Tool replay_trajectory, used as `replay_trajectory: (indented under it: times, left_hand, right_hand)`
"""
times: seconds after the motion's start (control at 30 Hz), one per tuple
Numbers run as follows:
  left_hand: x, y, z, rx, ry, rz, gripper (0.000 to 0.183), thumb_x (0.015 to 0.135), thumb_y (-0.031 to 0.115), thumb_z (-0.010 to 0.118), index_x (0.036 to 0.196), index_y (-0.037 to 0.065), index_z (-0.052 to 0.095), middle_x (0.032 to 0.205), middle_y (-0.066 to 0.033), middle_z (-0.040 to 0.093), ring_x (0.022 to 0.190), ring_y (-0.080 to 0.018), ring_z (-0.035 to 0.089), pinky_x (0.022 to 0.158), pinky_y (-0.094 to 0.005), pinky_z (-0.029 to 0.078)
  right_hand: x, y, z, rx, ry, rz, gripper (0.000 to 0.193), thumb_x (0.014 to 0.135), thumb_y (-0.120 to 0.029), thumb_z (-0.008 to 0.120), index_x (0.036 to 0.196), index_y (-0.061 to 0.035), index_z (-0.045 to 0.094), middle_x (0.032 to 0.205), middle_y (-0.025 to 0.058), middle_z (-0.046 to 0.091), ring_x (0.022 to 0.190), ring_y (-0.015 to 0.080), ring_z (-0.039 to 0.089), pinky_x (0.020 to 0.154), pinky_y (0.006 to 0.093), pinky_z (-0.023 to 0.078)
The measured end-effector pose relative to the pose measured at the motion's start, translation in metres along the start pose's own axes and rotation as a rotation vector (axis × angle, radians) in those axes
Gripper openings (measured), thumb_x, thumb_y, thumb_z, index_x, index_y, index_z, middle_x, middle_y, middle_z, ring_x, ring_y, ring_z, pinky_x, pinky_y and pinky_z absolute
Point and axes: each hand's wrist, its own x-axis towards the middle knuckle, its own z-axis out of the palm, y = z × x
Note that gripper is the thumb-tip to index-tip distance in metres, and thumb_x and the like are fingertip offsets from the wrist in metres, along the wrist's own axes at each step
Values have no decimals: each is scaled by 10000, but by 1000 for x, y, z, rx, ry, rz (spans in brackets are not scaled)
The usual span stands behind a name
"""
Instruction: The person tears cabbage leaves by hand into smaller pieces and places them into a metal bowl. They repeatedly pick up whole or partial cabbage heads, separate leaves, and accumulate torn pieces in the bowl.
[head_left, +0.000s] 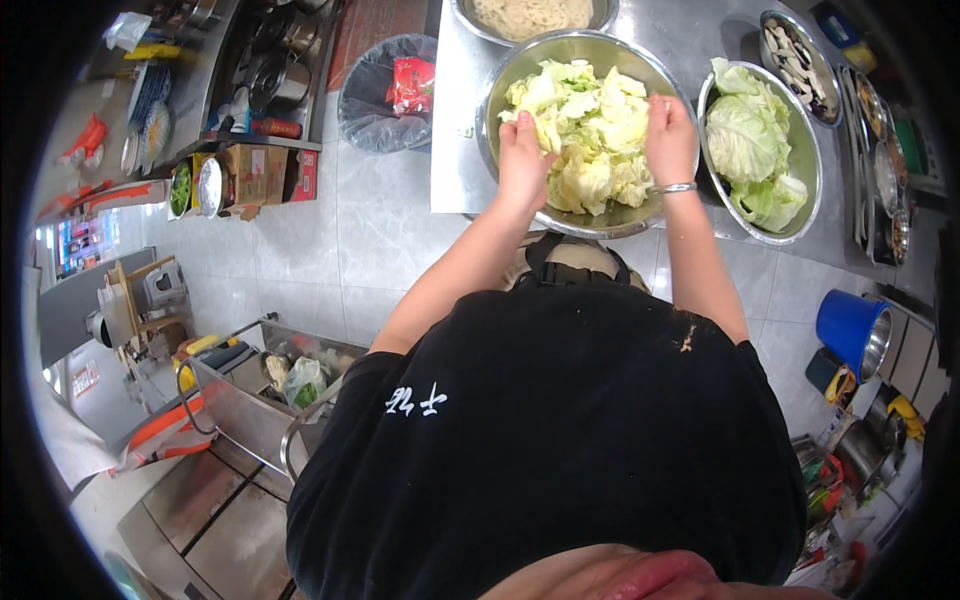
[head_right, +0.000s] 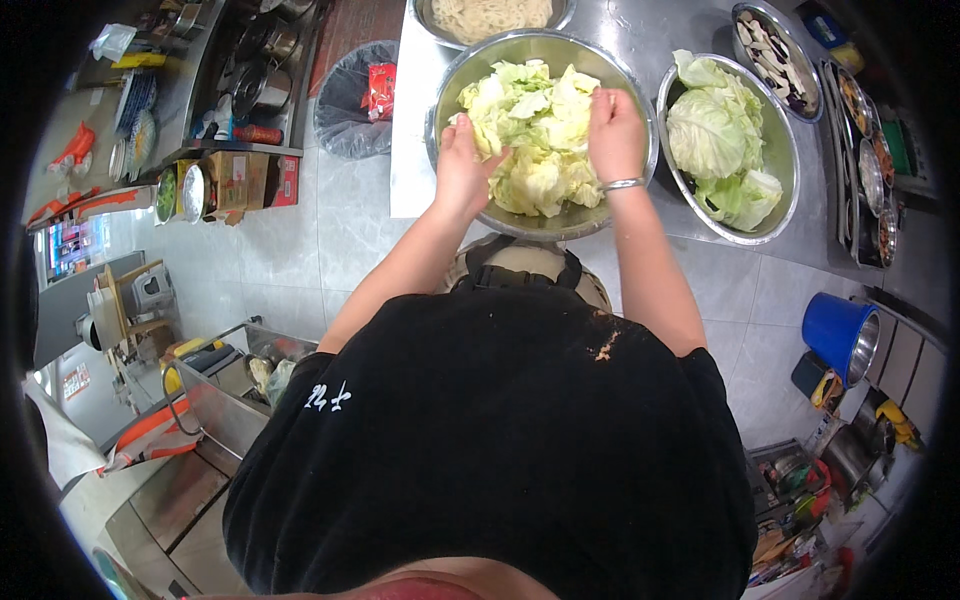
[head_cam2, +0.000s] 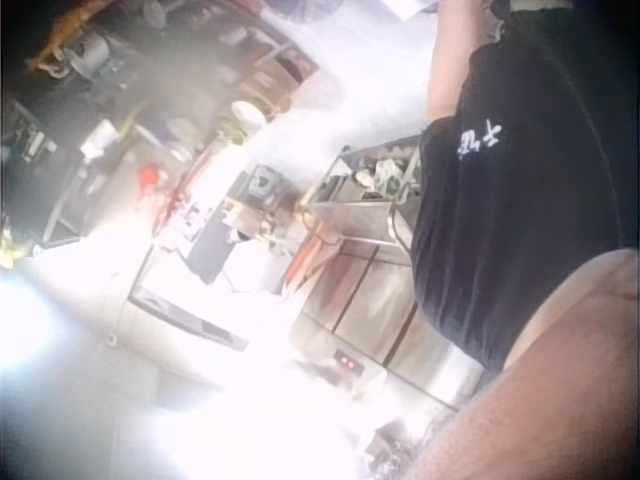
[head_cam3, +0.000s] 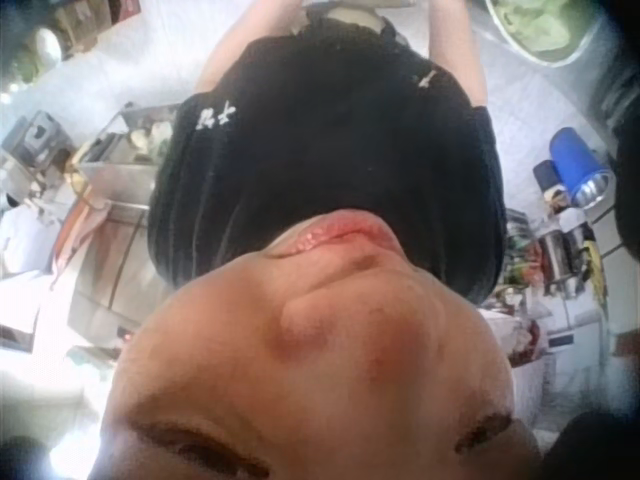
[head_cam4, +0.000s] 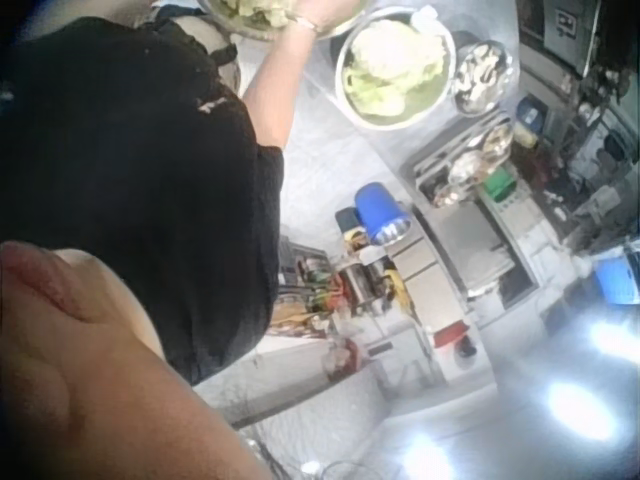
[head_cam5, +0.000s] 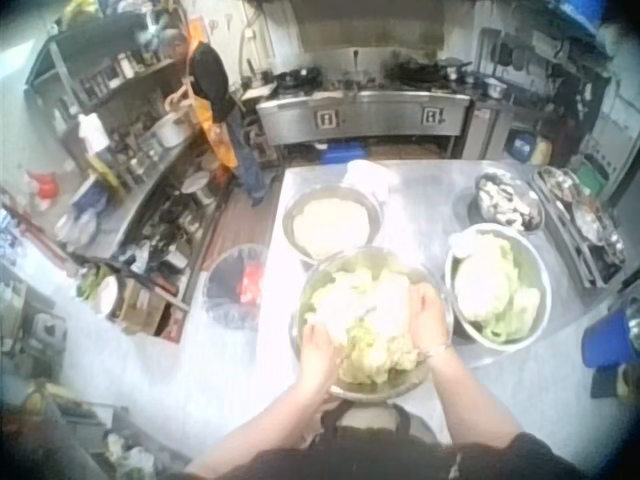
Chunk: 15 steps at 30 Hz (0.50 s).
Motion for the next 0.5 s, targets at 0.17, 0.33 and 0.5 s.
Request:
replay_trajectory:
  times: [0.17, 0.33, 0.5]
  left_hand:
    - [-1, 7, -2, -129, -94, -76, 431, 1074, 395, 366, 1358, 72, 384, 1334, -132, 512, 1203, -246, 518, 1067, -490, 388]
    - [-9, 9, 13, -232, -245, -61, 433, 1086, 359, 330, 1392, 56, 382, 1356, -137, 511, 1250, -242, 486, 1077, -460, 376]
    - [-9, 9, 16, -117, -125, -73, 365, 1077, 381, 380, 1260, 72, 448, 1176, -71, 577, 1013, -170, 534, 906, -369, 435]
  right_hand:
    - [7, -8, -28, -375, -156, -319, 324, 954, -365, 613, 1100, -80, 664, 1013, 187, 656, 854, 325, 644, 779, 417, 517]
    - [-31, -23, 0, -265, -278, -382, 360, 930, -356, 641, 1209, -128, 643, 1107, 181, 632, 971, 324, 642, 834, 408, 519]
    - [-55, -31, 16, 112, -558, -101, 392, 945, -320, 628, 1265, -95, 597, 936, 161, 687, 821, 286, 669, 767, 368, 525]
